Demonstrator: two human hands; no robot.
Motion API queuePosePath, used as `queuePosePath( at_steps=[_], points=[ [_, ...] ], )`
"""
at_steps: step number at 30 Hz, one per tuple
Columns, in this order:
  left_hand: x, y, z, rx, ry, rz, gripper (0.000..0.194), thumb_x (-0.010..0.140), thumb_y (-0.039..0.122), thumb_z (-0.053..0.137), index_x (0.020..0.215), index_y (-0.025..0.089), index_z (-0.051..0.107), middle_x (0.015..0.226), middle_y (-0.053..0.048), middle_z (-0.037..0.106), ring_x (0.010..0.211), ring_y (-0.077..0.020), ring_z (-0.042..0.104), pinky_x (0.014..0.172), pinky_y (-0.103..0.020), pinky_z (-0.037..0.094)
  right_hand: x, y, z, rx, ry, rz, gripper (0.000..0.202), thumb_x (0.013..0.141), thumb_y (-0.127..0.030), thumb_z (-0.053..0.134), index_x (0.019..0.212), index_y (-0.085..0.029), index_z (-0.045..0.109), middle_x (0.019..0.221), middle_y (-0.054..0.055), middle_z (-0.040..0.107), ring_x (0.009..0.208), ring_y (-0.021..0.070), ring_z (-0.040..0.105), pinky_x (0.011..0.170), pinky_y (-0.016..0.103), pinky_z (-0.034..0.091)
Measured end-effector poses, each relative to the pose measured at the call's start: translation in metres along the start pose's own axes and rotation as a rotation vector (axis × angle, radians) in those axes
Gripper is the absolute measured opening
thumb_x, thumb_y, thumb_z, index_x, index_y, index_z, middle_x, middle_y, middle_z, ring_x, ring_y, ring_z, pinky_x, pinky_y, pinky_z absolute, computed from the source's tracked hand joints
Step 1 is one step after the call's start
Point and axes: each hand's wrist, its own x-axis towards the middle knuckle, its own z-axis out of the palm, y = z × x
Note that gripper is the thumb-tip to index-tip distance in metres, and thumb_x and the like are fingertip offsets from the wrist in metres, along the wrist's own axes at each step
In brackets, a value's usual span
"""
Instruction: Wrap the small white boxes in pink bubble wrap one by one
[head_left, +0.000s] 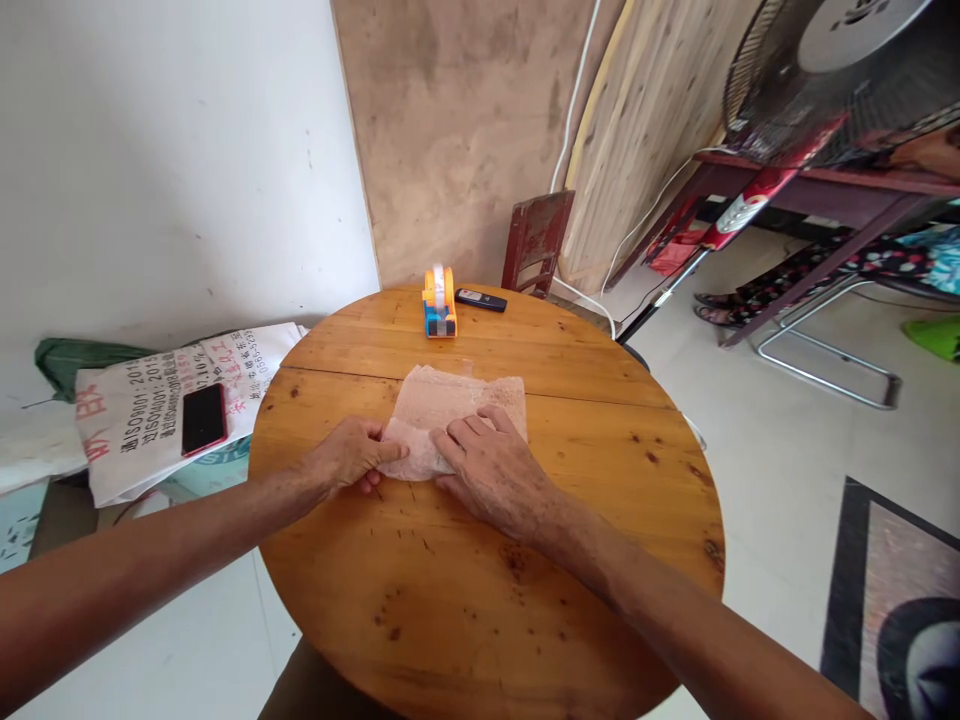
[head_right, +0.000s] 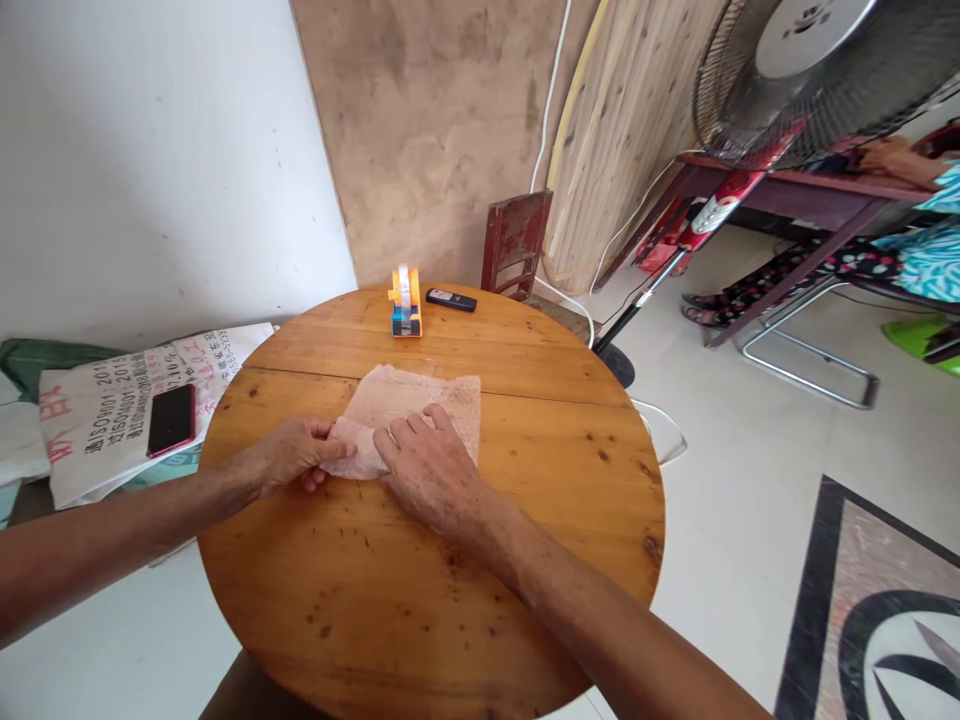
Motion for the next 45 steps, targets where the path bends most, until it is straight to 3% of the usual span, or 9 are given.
queuePosePath(
  at_steps=[5, 14, 20, 24, 27, 31, 35, 40, 45],
  points=[
    [-0.003, 0.006, 0.013, -0.137, 0.017, 0.078, 0.03, 0.057, 0.035, 0.074, 0.076, 0.014, 0.067, 0.067, 0.0, 0.064, 0.055, -0.0118, 0.056, 0.044, -0.021, 0.043, 0.0, -0.002, 0.0, -0.012, 0.009, -0.023, 0.014, 0.094, -0.021, 0.05, 0.098, -0.019, 0.063, 0.088, 0.008, 0.063, 0.086, 0.024, 0.053, 0.083, 0.041, 0.03],
    [0.0, 0.012, 0.039, -0.43, -0.024, 0.091, 0.028, 0.054, 0.027, 0.071, 0.075, 0.016, 0.056, 0.062, 0.003, 0.059, 0.051, -0.0108, 0.055, 0.039, -0.02, 0.041, -0.008, -0.01, 0.009, 0.104, 0.09, 0.1, 0.029, 0.087, -0.027, 0.059, 0.113, -0.013, 0.057, 0.102, 0.011, 0.066, 0.099, 0.0269, 0.055, 0.099, 0.047, 0.028],
    [-0.005, 0.026, 0.048, -0.146, -0.027, 0.216, 0.016, 0.065, 0.03, 0.064, 0.068, 0.018, 0.054, 0.055, 0.004, 0.055, 0.042, -0.0079, 0.045, 0.038, -0.02, 0.035, -0.021, -0.016, 0.009, 0.213, 0.183, 0.169, 0.063, 0.083, -0.019, 0.056, 0.141, -0.007, 0.034, 0.116, 0.017, 0.064, 0.111, 0.0285, 0.052, 0.107, 0.05, 0.026],
    [-0.012, 0.036, 0.041, 0.123, -0.169, 0.263, 0.013, 0.07, 0.026, 0.054, 0.072, 0.017, 0.062, 0.063, 0.002, 0.058, 0.052, -0.0108, 0.054, 0.053, -0.024, 0.043, -0.024, -0.011, 0.004, 0.332, 0.217, 0.162, 0.064, 0.077, -0.016, 0.054, 0.138, -0.004, 0.038, 0.117, 0.018, 0.064, 0.114, 0.0288, 0.051, 0.107, 0.052, 0.029],
    [-0.017, 0.038, 0.034, 0.249, -0.248, 0.344, 0.019, 0.07, 0.024, 0.048, 0.077, 0.018, 0.064, 0.063, 0.002, 0.055, 0.061, -0.0141, 0.055, 0.058, -0.025, 0.043, -0.035, -0.004, -0.004, 0.433, 0.29, 0.161, 0.055, 0.076, -0.015, 0.054, 0.13, -0.011, 0.047, 0.12, 0.016, 0.063, 0.116, 0.028, 0.052, 0.102, 0.05, 0.037],
    [-0.025, 0.042, 0.029, 0.424, -0.275, 0.522, 0.013, 0.074, 0.021, 0.044, 0.065, 0.018, 0.053, 0.066, 0.002, 0.052, 0.066, -0.0148, 0.053, 0.062, -0.026, 0.041, -0.067, 0.009, -0.011, 0.59, 0.35, 0.561, 0.038, 0.087, -0.028, 0.053, 0.124, -0.02, 0.053, 0.118, 0.012, 0.065, 0.101, 0.0248, 0.061, 0.085, 0.043, 0.049],
    [-0.025, 0.043, 0.027, 0.513, -0.343, 0.659, 0.023, 0.085, 0.022, 0.038, 0.066, 0.019, 0.05, 0.072, 0.001, 0.053, 0.07, -0.0147, 0.052, 0.068, -0.026, 0.042, -0.093, 0.019, -0.004, 0.82, 0.062, 0.911, 0.052, 0.082, -0.05, 0.059, 0.122, -0.017, 0.054, 0.105, 0.011, 0.068, 0.078, 0.0209, 0.064, 0.069, 0.036, 0.051],
    [-0.015, 0.022, 0.036, 0.695, -0.141, 0.777, 0.015, 0.087, 0.024, 0.049, 0.08, 0.019, 0.062, 0.077, -0.001, 0.055, 0.069, -0.0149, 0.052, 0.064, -0.027, 0.041, -0.08, 0.021, 0.007, 0.919, -0.005, 0.986, 0.061, 0.08, -0.052, 0.061, 0.125, -0.012, 0.053, 0.093, 0.009, 0.069, 0.079, 0.021, 0.065, 0.071, 0.033, 0.048],
    [-0.004, 0.0, 0.045, 0.705, 0.07, 1.022, 0.013, 0.087, 0.023, 0.054, 0.091, 0.019, 0.066, 0.089, -0.006, 0.058, 0.08, -0.0188, 0.056, 0.071, -0.031, 0.046, -0.054, 0.018, 0.013, 0.834, 0.007, 0.987, 0.06, 0.078, -0.045, 0.066, 0.125, -0.01, 0.054, 0.083, 0.006, 0.066, 0.074, 0.0201, 0.06, 0.064, 0.029, 0.042]
  ],
)
